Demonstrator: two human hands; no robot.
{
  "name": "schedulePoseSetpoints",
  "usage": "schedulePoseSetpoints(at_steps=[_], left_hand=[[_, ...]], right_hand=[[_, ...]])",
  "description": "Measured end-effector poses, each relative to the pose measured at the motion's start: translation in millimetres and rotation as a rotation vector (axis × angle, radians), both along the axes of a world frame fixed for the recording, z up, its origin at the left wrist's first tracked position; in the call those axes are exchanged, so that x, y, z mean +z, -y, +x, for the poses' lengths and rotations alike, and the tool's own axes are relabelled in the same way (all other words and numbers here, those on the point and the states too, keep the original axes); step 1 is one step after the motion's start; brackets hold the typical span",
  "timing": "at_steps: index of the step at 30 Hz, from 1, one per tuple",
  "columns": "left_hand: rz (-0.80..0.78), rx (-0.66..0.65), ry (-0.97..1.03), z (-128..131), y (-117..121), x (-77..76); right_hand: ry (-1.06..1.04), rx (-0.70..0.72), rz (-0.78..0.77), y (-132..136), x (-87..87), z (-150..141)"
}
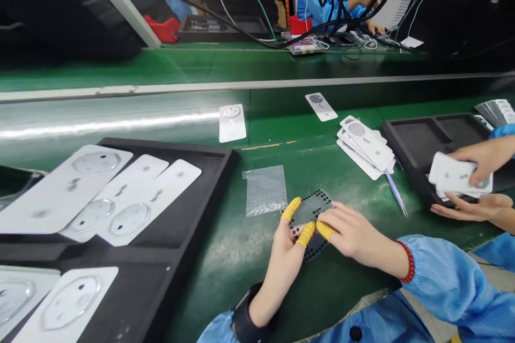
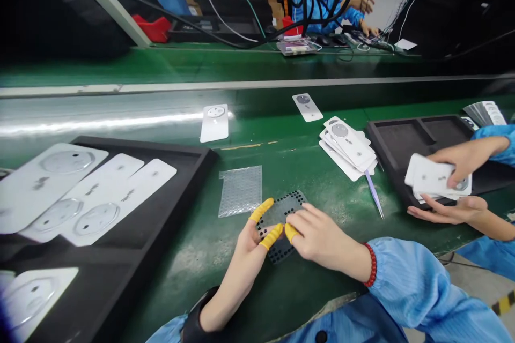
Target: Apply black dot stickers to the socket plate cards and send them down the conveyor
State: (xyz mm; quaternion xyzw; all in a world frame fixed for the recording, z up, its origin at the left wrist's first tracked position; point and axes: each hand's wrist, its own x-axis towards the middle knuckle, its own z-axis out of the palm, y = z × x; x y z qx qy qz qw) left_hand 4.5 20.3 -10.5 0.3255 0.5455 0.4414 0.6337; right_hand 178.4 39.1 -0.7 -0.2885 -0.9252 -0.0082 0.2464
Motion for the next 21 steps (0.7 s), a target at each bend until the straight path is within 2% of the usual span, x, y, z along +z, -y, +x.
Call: schedulePoseSetpoints(at_steps=[4,6,8,10,13,15,18,21], left_hand=[[-0.026,0.040,0.002,2,-2,-11.4],[-0.011,0.071,-0.017,3,-3,-20.5],[0.026,0.054,-0.099,0,-2,-26.6],[0.069,-0.081,-0.262,-11,-3,-23.6],[0.159,-0.328,-0.725,-34,-25,4.1],[0.259,-0.379,-1.129,-38,-65,32.2],[0.387,-0.300,-1.242,-12,-164,64.5],[0.463,-0.293,-1.272,38,-275,69.3]], right_hand=[[0.080,0.079,0.153,2,-6.0,-10],[0.148,0.130,0.149,-1,-6.6,-12],[0.221,0.161,0.077,-5,-5.9,-8],[0.264,0.170,-0.062,-7,-5.6,2],[0.193,0.167,-0.328,-6,-7.3,19],[0.011,0.150,-0.522,-6,-7.9,28],[-0.395,0.037,-0.760,-10,-7.1,36],[-0.665,0.002,-0.838,-22,-11.9,42]])
